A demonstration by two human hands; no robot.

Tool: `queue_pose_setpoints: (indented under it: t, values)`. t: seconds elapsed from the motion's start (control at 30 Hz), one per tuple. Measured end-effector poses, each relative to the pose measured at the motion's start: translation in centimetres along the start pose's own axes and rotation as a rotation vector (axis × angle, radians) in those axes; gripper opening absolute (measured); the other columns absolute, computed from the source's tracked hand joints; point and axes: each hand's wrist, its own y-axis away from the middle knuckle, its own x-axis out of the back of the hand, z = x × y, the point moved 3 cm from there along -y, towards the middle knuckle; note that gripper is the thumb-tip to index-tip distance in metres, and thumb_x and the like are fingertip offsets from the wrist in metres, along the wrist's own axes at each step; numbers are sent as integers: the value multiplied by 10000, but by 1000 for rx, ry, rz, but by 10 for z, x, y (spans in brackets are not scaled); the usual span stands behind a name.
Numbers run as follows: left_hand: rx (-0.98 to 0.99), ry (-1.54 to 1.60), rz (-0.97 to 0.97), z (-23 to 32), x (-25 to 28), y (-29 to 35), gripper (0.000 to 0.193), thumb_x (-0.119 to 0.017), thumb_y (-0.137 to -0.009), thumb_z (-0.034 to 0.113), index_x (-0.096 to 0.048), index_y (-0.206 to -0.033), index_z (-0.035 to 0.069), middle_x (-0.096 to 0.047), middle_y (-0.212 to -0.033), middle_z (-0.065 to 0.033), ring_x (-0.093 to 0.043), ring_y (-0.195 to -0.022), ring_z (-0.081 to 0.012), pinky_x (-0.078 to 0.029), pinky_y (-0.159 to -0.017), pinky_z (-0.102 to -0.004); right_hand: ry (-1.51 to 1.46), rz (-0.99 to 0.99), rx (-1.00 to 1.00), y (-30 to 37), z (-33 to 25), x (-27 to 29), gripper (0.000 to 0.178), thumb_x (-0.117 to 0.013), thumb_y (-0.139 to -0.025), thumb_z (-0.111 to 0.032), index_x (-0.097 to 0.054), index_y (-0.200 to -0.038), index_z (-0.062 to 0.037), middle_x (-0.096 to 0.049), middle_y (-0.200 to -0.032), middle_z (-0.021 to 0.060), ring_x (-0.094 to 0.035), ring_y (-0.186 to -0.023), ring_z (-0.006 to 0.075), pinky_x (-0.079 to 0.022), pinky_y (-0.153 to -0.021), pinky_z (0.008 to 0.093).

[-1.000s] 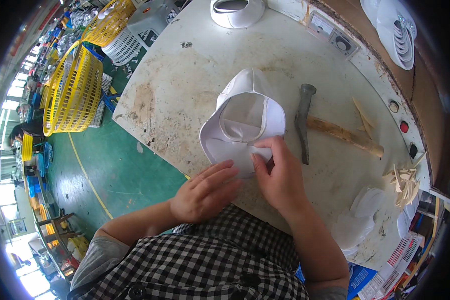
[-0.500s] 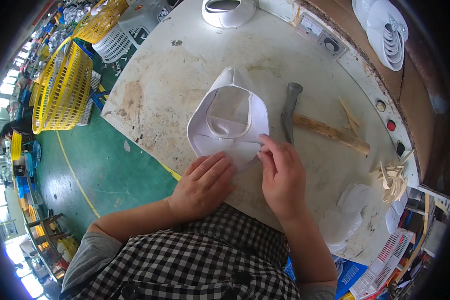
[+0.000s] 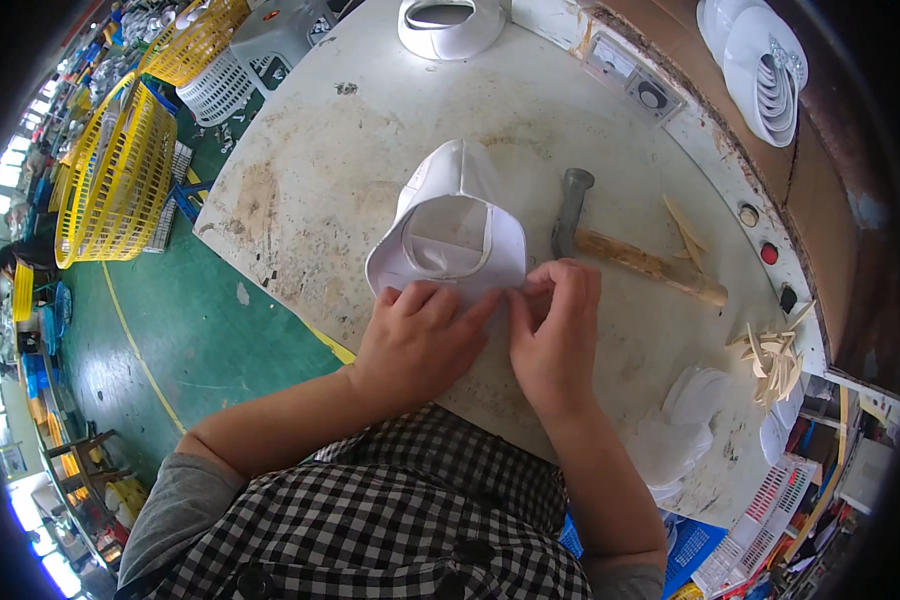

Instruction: The person attaches and styles internal shoe components and linings onto white high-heel shoes by applying adhesive paste with a spatula brush, hammering seams, and shaping the counter of the shoes.

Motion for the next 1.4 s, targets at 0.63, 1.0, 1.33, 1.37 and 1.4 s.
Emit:
queue_pose_setpoints:
  t: [0.63,1.0,1.33,1.37,1.4]
  values:
    - [630,1202,415,-22,45,22,244,-669,-907,50,-611,-1139,0,-671,-988,-33,-616,-885,-116,-517,-745,-261,-453,-482,-379,49,-41,-17,357,-665,-922,-196,-507,-1170,7,-661,-876,134,-663,-710,246,-529,-649,342]
    - [489,728,114,-106,82,-65,439,-776,-825,161,-606,-1203,19,-671,-1011,-78,-623,-929,-146,-523,-812,-300,13,-45,-298,-41,46,117,151,-686,-865,-123,-688,-991,-39,-693,-930,115,-665,-815,226,-526,-741,311]
    - [2,442,540,-28,97,-48,337,-707,-779,-60,-612,-1098,-15,-608,-1171,-183,-579,-1115,-318,-468,-950,-389,618,127,-40,-92,104,158,257,-704,-860,-138,-647,-1091,-40,-649,-1021,94,-592,-987,262,-476,-880,361]
    - [-80,480,504,-20,101,-44,303,-703,-788,-57,-621,-1075,-5,-625,-1146,-174,-603,-1069,-317,-481,-932,-395,599,119,-27,-92,88,153,257,-704,-860,-138,-647,-1091,-40,-649,-1021,94,-592,-987,262,-476,-880,361]
    - [-120,606,435,-12,99,-43,282,-707,-799,-44,-626,-1066,3,-645,-1107,-147,-622,-1032,-298,-486,-924,-394,227,185,-131,-86,67,150,235,-692,-882,-137,-644,-1087,-32,-648,-1021,78,-599,-974,214,-478,-874,331]
